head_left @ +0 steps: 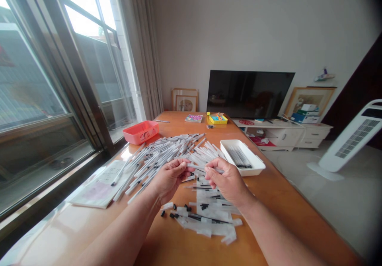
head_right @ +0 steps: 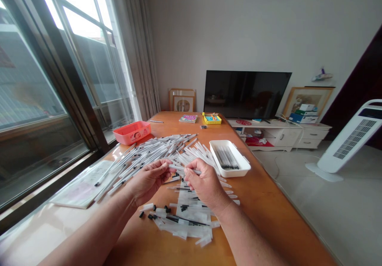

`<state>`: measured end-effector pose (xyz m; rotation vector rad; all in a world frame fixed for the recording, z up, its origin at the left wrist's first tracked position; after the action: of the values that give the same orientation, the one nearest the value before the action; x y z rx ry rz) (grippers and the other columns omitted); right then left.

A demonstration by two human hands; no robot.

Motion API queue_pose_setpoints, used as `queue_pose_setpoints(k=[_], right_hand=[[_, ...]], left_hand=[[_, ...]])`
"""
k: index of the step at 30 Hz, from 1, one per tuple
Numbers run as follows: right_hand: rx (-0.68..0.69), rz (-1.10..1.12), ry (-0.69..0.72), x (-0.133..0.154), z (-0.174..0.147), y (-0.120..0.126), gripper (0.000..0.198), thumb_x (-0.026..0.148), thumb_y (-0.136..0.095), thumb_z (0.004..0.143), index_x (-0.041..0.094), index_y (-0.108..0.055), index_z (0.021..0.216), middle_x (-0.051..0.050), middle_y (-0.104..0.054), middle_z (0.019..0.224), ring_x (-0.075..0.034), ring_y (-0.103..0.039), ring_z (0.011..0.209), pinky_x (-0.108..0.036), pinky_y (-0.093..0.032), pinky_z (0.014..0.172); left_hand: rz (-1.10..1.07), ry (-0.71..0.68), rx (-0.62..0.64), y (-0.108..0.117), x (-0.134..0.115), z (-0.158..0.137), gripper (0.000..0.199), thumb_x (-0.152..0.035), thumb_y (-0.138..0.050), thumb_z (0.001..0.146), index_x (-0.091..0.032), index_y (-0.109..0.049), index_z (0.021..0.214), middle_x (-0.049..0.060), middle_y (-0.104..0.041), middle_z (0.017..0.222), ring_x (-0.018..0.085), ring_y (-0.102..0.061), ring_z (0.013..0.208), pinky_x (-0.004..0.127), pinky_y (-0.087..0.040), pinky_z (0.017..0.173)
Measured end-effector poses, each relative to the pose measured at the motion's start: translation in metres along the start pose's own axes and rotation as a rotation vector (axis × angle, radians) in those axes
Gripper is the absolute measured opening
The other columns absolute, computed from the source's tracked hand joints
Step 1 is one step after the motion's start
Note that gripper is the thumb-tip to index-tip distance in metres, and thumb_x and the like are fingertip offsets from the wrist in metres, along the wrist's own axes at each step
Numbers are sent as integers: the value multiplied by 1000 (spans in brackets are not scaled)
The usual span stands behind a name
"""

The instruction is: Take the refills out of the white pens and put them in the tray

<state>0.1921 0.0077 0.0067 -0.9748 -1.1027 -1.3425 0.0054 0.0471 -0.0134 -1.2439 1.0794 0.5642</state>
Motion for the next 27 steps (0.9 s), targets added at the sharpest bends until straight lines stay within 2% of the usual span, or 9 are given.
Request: queue_pose_setpoints(k=[6, 11, 15, 19, 22, 24, 27], right_hand=[[46, -7, -26, -7, 2, -7, 27, 46, -64, 87, 20, -60, 94, 0, -65, 74, -13, -58, 58, -25, -50, 54], [58, 2, -47, -9, 4, -3, 35, 47, -65, 86, 21, -57, 108, -1, -67, 82, -14, -61, 64, -27, -52, 60], [0, 57, -58, -7, 8, 7, 29, 45, -63, 86, 19, -60, 100, -2, -68, 79, -13, -59, 63, -26, -50, 59], [-30, 129, -55, -1, 11, 17, 24, 41, -65, 83, 18, -62, 93, -3, -69, 77, -12, -57, 62, -24, -47, 56], [-137, 147, -12, 2, 16, 35, 24, 39, -68, 82, 18, -60, 91, -4, -71, 78, -12, -59, 62, -24, -47, 58], [-282, 139, 49, 2, 22, 57, 25, 39, -68, 81, 19, -59, 92, -6, -73, 84, -14, -62, 67, -25, -48, 60], [-526, 36, 87, -9, 31, 97, 29, 40, -69, 79, 19, -58, 95, -7, -74, 89, -18, -67, 75, -28, -50, 63]], left_hand=[[55, 25, -32, 8, 1, 7, 25, -30, -76, 81, -14, -66, 97, 10, -72, 84, 10, -60, 66, 19, -45, 65], [56, 25, -97, 15, -3, 9, 25, -27, -77, 79, -13, -67, 96, 10, -73, 83, 11, -62, 69, 20, -45, 65], [46, 10, -153, 18, -7, 9, 25, -25, -78, 78, -13, -68, 98, 11, -73, 85, 11, -62, 68, 21, -45, 65], [55, 2, -133, 14, -8, 7, 37, -29, -78, 79, -15, -66, 112, 12, -74, 96, 14, -66, 77, 24, -48, 71], [109, -33, -159, 14, -10, 6, 48, -37, -77, 80, -19, -62, 123, 13, -73, 110, 16, -68, 86, 26, -48, 73], [163, -56, -193, 17, -11, 6, 51, -41, -77, 80, -20, -62, 124, 13, -71, 118, 16, -68, 89, 26, -47, 74], [205, -66, -238, 22, -12, 6, 52, -44, -79, 76, -19, -65, 119, 13, -71, 119, 17, -68, 90, 29, -47, 77]])
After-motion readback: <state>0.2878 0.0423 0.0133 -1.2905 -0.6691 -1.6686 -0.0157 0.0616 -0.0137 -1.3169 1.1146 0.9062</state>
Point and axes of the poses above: each hand's wrist, its own z-axis towards the middle knuckle, its own y-axis out of the back of the hand, x = y × z, the point moved 4 cm from there along z, towards the middle knuckle
